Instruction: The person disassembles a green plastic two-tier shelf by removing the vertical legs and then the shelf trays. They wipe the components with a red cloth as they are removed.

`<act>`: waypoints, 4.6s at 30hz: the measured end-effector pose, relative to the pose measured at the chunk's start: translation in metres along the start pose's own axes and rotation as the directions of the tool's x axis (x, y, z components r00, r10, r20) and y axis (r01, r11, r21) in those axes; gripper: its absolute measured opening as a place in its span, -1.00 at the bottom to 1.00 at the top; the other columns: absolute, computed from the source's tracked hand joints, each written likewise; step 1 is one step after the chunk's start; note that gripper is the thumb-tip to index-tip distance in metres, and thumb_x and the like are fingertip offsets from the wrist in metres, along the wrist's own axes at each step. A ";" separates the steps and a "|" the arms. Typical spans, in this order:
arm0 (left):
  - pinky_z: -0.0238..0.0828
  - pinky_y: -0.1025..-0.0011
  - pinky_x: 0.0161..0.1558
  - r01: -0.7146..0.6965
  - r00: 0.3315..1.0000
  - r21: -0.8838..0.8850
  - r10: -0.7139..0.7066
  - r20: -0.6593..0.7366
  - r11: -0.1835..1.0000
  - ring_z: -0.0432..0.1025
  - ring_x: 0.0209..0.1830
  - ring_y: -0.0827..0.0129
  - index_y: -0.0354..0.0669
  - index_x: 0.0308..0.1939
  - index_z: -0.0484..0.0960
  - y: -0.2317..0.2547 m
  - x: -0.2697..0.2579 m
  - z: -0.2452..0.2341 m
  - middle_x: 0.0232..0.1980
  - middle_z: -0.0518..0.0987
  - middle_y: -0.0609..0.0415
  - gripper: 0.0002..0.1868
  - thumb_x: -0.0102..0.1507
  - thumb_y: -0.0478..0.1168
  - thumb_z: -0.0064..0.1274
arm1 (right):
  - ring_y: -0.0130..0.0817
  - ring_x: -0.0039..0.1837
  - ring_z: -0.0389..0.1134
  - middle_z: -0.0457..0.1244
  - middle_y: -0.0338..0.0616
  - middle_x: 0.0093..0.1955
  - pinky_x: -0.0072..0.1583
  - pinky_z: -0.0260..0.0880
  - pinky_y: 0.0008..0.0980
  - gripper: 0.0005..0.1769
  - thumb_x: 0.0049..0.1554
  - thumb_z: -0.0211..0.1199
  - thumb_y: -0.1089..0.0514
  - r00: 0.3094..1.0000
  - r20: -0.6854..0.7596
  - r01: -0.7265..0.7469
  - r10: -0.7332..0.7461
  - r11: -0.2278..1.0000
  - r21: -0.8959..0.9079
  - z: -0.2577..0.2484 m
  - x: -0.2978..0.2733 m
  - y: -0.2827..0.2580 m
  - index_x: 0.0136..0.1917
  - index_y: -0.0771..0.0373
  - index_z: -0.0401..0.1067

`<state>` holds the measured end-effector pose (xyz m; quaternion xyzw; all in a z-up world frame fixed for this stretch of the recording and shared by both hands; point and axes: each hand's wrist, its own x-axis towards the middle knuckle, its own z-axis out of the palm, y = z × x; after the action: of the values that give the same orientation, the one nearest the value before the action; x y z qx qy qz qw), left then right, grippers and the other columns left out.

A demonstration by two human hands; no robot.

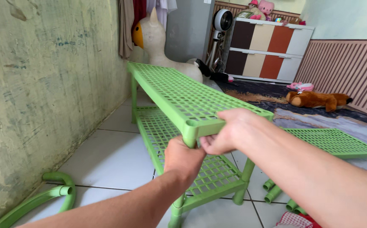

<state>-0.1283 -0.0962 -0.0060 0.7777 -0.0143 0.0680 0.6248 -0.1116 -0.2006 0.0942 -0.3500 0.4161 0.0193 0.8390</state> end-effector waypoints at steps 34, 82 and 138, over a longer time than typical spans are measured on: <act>0.29 0.16 0.28 -0.050 0.983 0.396 -0.026 0.184 0.917 0.29 0.30 0.14 -0.07 0.12 0.27 -0.015 -0.043 0.037 0.21 0.39 0.01 -0.39 0.16 -0.02 0.28 | -0.21 0.14 0.34 0.33 -0.03 0.13 0.23 0.36 -0.17 -0.39 0.25 0.22 -0.16 0.893 0.445 0.240 0.066 0.767 -0.595 -0.027 0.105 -0.121 0.32 0.39 0.33; 0.28 -0.19 0.28 0.694 0.676 -0.715 -0.411 0.612 0.077 0.38 0.33 0.01 -0.15 0.43 0.26 0.016 0.018 -0.069 0.24 0.47 -0.12 -0.01 0.24 0.55 -0.34 | -0.44 0.02 0.41 0.33 -0.13 0.03 0.15 0.54 -0.25 -0.57 0.20 0.22 0.05 0.838 0.327 0.480 -0.437 0.876 -0.058 -0.129 0.003 -0.064 0.28 0.26 0.33; 0.47 0.14 -0.07 0.576 0.818 -0.335 -0.530 0.225 0.746 0.47 -0.22 0.27 0.03 0.03 0.43 0.000 -0.024 -0.073 -0.11 0.55 0.11 -0.78 0.44 -0.06 -0.29 | -0.28 0.57 0.08 0.03 -0.24 0.61 0.50 0.07 -0.20 -0.03 0.14 0.08 -0.42 0.673 0.692 0.635 -0.262 -0.275 -0.722 -0.058 0.016 0.002 0.66 -0.22 -0.23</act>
<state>-0.1589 -0.0270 0.0066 0.6098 0.1675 -0.1696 0.7559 -0.1415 -0.2378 0.0583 -0.9501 -0.0146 0.0292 0.3101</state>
